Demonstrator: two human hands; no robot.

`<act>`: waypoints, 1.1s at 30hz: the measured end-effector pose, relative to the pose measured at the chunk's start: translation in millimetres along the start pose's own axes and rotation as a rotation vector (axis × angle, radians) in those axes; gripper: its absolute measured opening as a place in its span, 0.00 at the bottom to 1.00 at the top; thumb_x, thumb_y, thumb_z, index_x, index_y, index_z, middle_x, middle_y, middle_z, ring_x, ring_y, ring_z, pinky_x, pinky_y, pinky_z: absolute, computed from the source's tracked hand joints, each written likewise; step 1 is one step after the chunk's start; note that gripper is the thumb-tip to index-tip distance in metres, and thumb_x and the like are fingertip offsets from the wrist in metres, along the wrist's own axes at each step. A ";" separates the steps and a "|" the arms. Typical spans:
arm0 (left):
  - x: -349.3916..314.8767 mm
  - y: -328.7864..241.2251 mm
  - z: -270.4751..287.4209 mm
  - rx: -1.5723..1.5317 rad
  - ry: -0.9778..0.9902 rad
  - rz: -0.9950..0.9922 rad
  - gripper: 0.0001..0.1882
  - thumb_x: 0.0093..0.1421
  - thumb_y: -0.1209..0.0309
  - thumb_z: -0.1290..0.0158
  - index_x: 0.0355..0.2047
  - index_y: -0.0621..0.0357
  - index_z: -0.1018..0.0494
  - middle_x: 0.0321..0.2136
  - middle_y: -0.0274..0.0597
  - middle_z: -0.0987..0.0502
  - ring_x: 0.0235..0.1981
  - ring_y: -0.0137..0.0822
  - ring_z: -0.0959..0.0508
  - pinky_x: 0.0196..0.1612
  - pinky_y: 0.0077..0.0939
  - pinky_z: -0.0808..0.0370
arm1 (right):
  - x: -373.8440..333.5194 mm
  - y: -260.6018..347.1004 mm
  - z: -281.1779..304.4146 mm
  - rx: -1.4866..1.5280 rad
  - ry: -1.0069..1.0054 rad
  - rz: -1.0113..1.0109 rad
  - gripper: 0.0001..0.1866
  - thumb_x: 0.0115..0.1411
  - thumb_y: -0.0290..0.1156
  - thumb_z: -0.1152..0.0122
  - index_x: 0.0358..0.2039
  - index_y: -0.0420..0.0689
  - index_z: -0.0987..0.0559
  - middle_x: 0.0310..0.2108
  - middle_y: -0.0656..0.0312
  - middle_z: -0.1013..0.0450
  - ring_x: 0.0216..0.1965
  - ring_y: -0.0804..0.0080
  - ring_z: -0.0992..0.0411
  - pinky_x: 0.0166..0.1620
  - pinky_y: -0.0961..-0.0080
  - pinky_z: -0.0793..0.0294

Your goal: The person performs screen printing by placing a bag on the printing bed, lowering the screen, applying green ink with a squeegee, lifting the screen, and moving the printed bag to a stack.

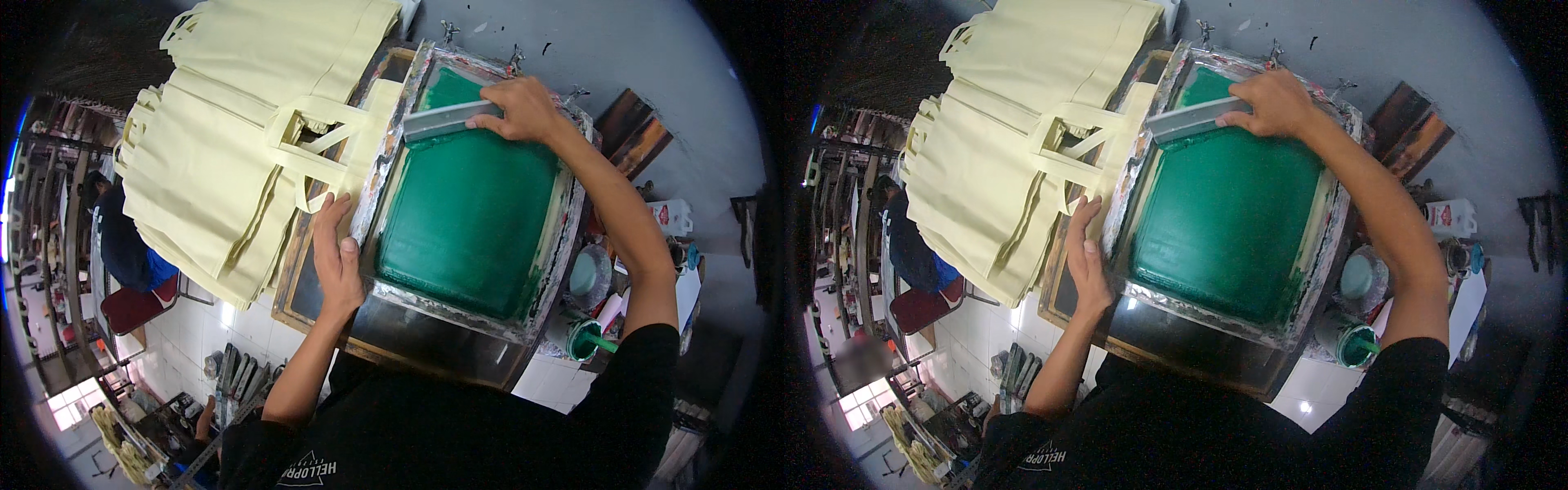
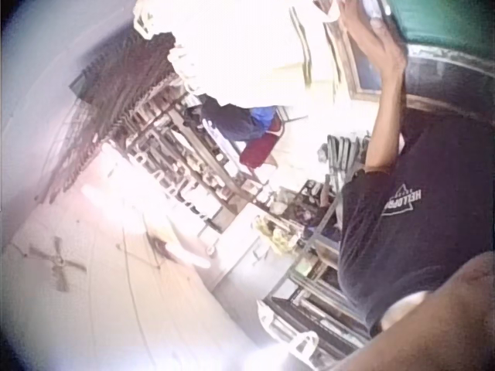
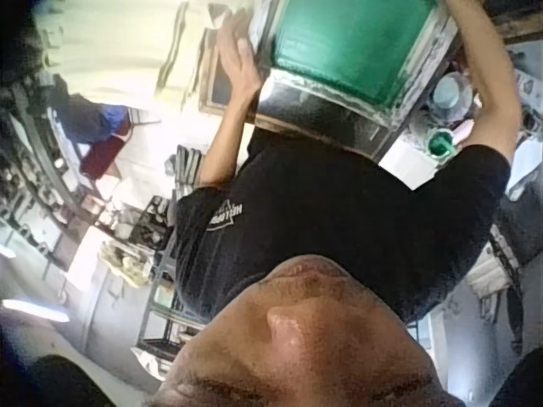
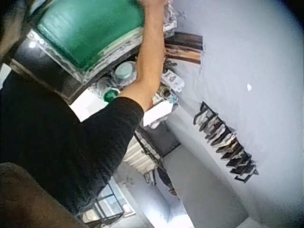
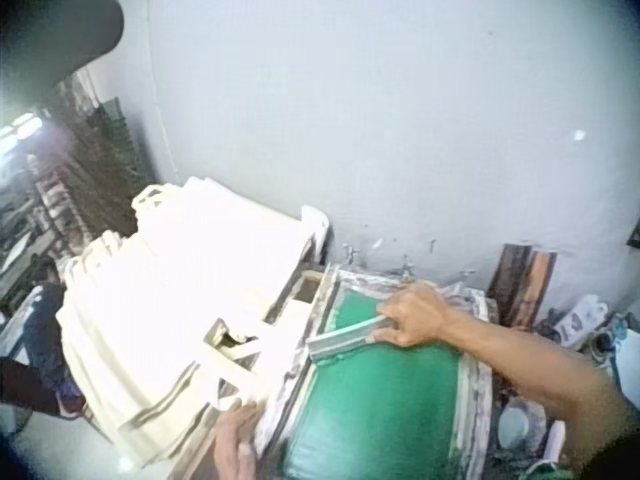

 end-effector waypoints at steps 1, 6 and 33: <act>-0.3 1.2 0.6 -0.006 -0.007 0.002 0.39 0.72 0.40 0.65 0.60 0.67 0.31 0.61 0.57 0.29 0.70 0.55 0.39 0.71 0.47 0.46 | 1.4 7.5 -1.1 0.016 0.008 0.033 0.28 0.55 0.59 0.32 0.24 0.43 0.23 0.21 0.53 0.26 0.27 0.49 0.24 0.30 0.56 0.29; -1.4 7.9 3.5 -0.050 -0.021 0.007 0.39 0.72 0.40 0.67 0.60 0.67 0.31 0.61 0.56 0.29 0.70 0.54 0.38 0.71 0.46 0.46 | 3.3 49.1 -9.5 0.080 0.088 0.169 0.25 0.56 0.59 0.34 0.28 0.47 0.21 0.22 0.56 0.25 0.28 0.51 0.23 0.31 0.55 0.26; 3.5 -6.0 2.5 -0.185 0.175 -0.008 0.36 0.75 0.47 0.70 0.62 0.70 0.34 0.63 0.58 0.31 0.71 0.54 0.41 0.73 0.47 0.50 | -92.4 26.0 4.3 -0.043 -0.090 -0.427 0.12 0.64 0.39 0.38 0.40 0.45 0.20 0.35 0.51 0.20 0.39 0.48 0.21 0.41 0.52 0.22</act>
Point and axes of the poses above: each hand's wrist, its own x-axis towards the middle knuckle, its own z-axis out of the back of the hand, y = z × x, the point moved 8 cm from there along x, towards the middle knuckle
